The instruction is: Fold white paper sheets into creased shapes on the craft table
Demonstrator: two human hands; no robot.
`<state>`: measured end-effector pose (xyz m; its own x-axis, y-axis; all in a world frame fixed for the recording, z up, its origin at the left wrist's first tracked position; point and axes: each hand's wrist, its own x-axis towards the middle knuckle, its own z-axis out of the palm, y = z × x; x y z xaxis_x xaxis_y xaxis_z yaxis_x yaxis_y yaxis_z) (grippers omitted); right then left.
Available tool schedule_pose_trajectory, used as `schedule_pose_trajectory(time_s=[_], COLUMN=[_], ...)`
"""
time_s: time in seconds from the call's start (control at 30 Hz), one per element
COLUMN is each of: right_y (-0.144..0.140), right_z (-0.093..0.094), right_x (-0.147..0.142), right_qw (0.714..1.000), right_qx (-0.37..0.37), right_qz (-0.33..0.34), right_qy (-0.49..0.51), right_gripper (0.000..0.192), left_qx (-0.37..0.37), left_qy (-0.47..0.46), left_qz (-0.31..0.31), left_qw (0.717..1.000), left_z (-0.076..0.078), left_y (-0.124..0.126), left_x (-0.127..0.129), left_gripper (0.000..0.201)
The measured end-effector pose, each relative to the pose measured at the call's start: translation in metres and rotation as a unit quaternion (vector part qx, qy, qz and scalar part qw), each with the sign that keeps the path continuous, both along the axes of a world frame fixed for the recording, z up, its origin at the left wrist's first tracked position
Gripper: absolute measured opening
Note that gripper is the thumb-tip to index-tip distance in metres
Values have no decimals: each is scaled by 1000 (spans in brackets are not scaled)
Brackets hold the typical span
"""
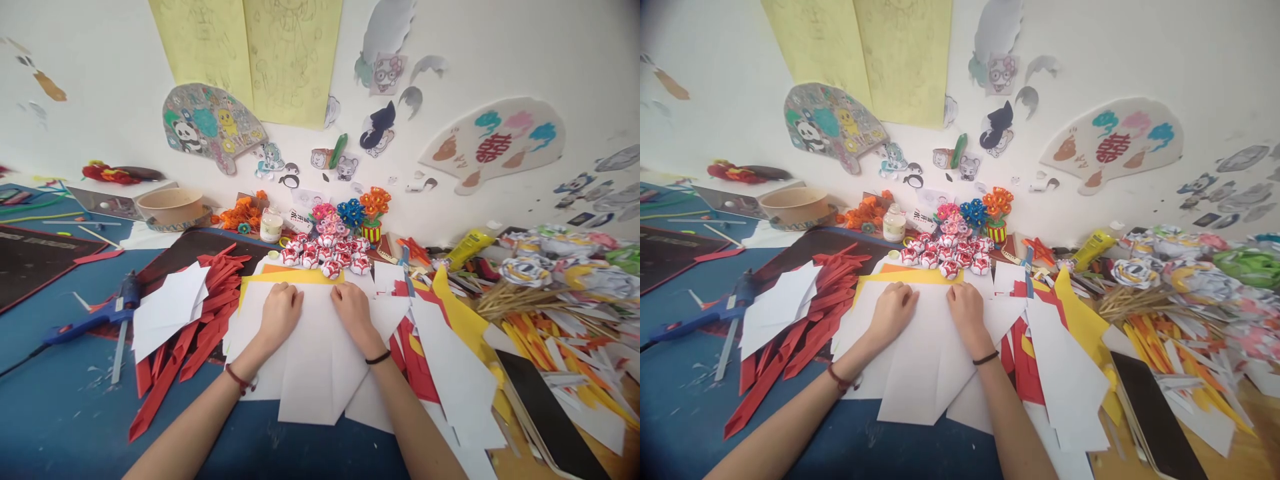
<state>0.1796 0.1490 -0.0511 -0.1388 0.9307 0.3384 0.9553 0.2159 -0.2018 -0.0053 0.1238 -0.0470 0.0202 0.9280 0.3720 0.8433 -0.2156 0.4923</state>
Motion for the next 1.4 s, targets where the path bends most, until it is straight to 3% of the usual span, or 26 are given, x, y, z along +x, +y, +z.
schedule_pose_trajectory(time_s=[0.33, 0.63, 0.97, 1.4], right_y=[0, -4, -9, -9], right_z=[2, 2, 6, 4], right_x=[-2, -4, -6, -6], right_qw=[999, 999, 996, 996], right_qx=[-29, -18, -54, -51], right_qz=[-9, -8, 8, 14], right_qy=[-28, -38, -72, -73], right_gripper=[22, 25, 23, 24], left_qx=[-3, -2, -4, -21], left_qy=[6, 33, 63, 12], left_qz=[-8, 20, 15, -16], left_qw=[1000, 999, 998, 1000], left_z=[-5, 0, 1, 4], left_y=[-3, -13, -15, -22], left_x=[-5, -4, -4, -11], left_gripper=[28, 30, 28, 28])
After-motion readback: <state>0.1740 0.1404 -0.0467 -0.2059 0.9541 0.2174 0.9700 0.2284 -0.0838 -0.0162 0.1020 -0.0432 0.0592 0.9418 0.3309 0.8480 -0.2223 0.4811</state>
